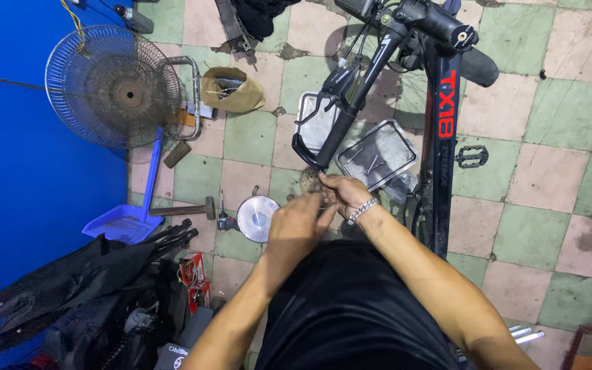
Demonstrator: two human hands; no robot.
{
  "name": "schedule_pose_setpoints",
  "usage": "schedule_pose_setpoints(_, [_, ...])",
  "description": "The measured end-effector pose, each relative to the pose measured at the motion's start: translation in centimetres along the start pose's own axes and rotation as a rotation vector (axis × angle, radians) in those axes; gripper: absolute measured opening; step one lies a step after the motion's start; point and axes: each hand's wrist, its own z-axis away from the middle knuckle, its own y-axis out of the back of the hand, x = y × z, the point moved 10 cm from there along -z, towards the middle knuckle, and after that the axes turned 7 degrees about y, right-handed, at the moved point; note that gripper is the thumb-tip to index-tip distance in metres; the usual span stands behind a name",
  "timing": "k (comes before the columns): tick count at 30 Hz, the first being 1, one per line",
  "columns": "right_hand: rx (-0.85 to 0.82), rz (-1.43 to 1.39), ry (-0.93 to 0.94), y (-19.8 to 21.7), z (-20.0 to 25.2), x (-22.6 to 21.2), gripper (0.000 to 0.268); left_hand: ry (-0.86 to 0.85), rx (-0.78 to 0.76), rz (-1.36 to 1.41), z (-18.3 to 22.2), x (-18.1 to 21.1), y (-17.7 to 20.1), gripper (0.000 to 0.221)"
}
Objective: The person repairs a bicycle handlebar using Allen keys and an air compressor nozzle. They move a metal tray, loosen parts with tools, and manipulate the grip and brake assembly.
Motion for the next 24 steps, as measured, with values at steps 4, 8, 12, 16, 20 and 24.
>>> schedule_pose_setpoints(4, [0.059, 0.008, -0.071, -1.2, 1.8, -0.9, 0.025, -0.182, -0.068, -0.203, 0.1, 1.4, -1.8, 0.024])
schedule_pose_setpoints(8, [0.11, -0.114, -0.034, -0.3, 1.4, -0.5, 0.02, -0.067, -0.082, -0.105, -0.2, 0.6, -1.8, 0.034])
schedule_pose_setpoints(12, [-0.009, -0.194, -0.042, -0.1, 0.6, 0.5, 0.016, 0.145, -0.057, 0.12, -0.1, -1.6, -1.9, 0.033])
schedule_pose_setpoints(16, [0.003, -0.13, -0.053, -0.2, 0.6, 0.7, 0.018, 0.36, -0.101, 0.22, 1.4, -4.6, -4.1, 0.028])
schedule_pose_setpoints(20, [-0.024, -0.16, -0.031, -0.7, 0.7, 0.7, 0.018, 0.72, 0.031, 1.027, 4.6, -9.4, -8.1, 0.028])
schedule_pose_setpoints(24, [0.024, -0.207, -0.034, 0.0, -0.2, 1.5, 0.016, 0.893, -0.119, 1.507, 6.4, -10.5, -11.6, 0.029])
